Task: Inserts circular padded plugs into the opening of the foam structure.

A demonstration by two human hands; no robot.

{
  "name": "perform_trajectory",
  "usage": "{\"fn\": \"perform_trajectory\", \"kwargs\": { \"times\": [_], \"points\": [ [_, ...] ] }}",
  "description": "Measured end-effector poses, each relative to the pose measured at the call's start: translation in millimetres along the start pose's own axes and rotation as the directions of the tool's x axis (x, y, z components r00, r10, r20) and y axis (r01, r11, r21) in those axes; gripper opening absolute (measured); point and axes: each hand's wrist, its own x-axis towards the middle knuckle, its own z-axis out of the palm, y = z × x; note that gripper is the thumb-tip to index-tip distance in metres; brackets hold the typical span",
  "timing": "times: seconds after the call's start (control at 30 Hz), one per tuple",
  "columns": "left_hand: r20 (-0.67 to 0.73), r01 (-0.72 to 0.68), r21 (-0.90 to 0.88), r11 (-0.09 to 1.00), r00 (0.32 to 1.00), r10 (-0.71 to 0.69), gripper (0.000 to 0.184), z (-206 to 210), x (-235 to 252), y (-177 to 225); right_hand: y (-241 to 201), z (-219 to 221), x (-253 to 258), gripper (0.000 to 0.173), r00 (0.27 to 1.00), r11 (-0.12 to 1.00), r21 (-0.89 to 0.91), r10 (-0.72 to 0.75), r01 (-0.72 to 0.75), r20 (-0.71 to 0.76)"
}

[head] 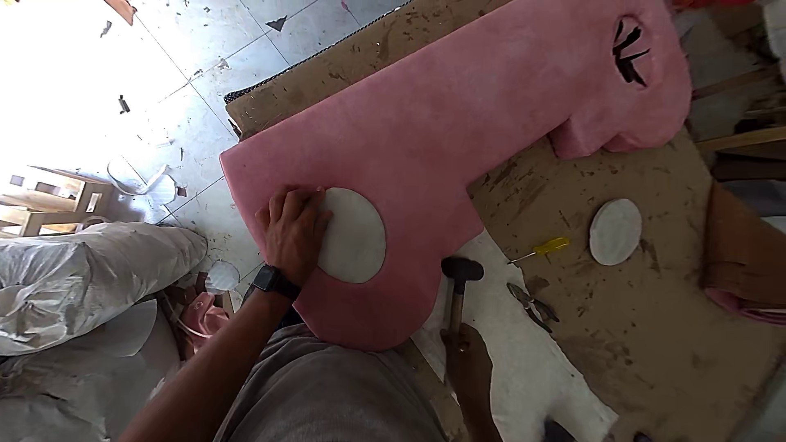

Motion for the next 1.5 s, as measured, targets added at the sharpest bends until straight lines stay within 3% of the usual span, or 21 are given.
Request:
{"fn": "perform_trajectory", "kwargs": {
  "times": [0.13,0.27,0.33,0.43,0.57,0.7,0.77,0.8,0.9,0.97,1.1,1.23,1.3,1.4,1.5],
  "points": [
    [-0.042,0.076,-0.069,0.995,0.996,-0.079,0.043,1,-2,-4,-87,-38,-18,0.033,0.992,0.895,0.427,0.119,-0.125,0.041],
    [-0.032,0.077,-0.091,0.993,0.996,-0.081,0.042,-3,-8,-4,-113,-51,-40,0.036,0.975,0.815,0.534,0.182,-0.223,0.130],
    [-0.054,0.066,-0.113,0.991,0.996,-0.072,0.042,-1,2,-3,-117,-60,-42,0.029,0.994,0.760,0.644,0.028,-0.087,0.101],
    [-0.042,0.066,-0.121,0.990,0.997,-0.072,0.041,1,-5,-8,-153,-71,-39,0.034,0.948,0.532,0.844,-0.301,0.074,0.106],
    [-0.031,0.042,-0.132,0.990,0.998,-0.046,0.042,-1,-4,-10,-296,-33,18,0.026,0.850,0.300,0.947,-0.523,0.118,0.061],
    [-0.049,0.055,-0.144,0.988,0.997,-0.062,0.040,-2,-5,-10,-462,-27,48,0.041,0.628,0.075,0.967,-0.772,0.245,-0.099],
    [-0.039,0.071,-0.150,0.986,0.996,-0.078,0.039,-1,-5,-9,-502,-19,49,0.043,0.548,0.010,0.957,-0.822,0.290,-0.157],
    [-0.031,0.076,-0.145,0.986,0.996,-0.081,0.039,-1,-5,-9,-496,1,52,0.042,0.533,0.060,0.950,-0.838,0.307,-0.120],
    [-0.032,0.068,-0.141,0.988,0.997,-0.073,0.037,3,-5,-12,-433,68,63,0.038,0.596,0.388,0.891,-0.782,0.236,0.183],
    [-0.029,0.067,-0.145,0.987,0.997,-0.072,0.036,3,-6,-15,-440,60,74,0.036,0.573,0.357,0.909,-0.800,0.214,0.180],
    [-0.009,0.072,-0.150,0.986,0.997,-0.074,0.037,4,-6,-13,-487,12,68,0.034,0.494,0.122,0.958,-0.869,0.261,-0.024],
    [-0.037,0.067,-0.140,0.988,0.997,-0.073,0.034,6,-3,-15,-434,86,77,0.032,0.484,0.176,0.941,-0.875,0.288,0.016],
    [-0.016,0.048,-0.160,0.986,0.999,-0.051,0.034,2,-15,-11,-436,62,68,0.032,0.494,0.242,0.927,-0.867,0.285,0.074],
    [-0.042,0.046,-0.142,0.989,0.998,-0.053,0.035,8,-1,-16,-481,21,74,0.028,0.430,0.138,0.952,-0.903,0.275,0.006],
    [-0.023,0.050,-0.140,0.989,0.998,-0.054,0.035,4,-9,-14,-441,50,71,0.030,0.467,0.234,0.928,-0.881,0.291,0.075]
  ]
}}
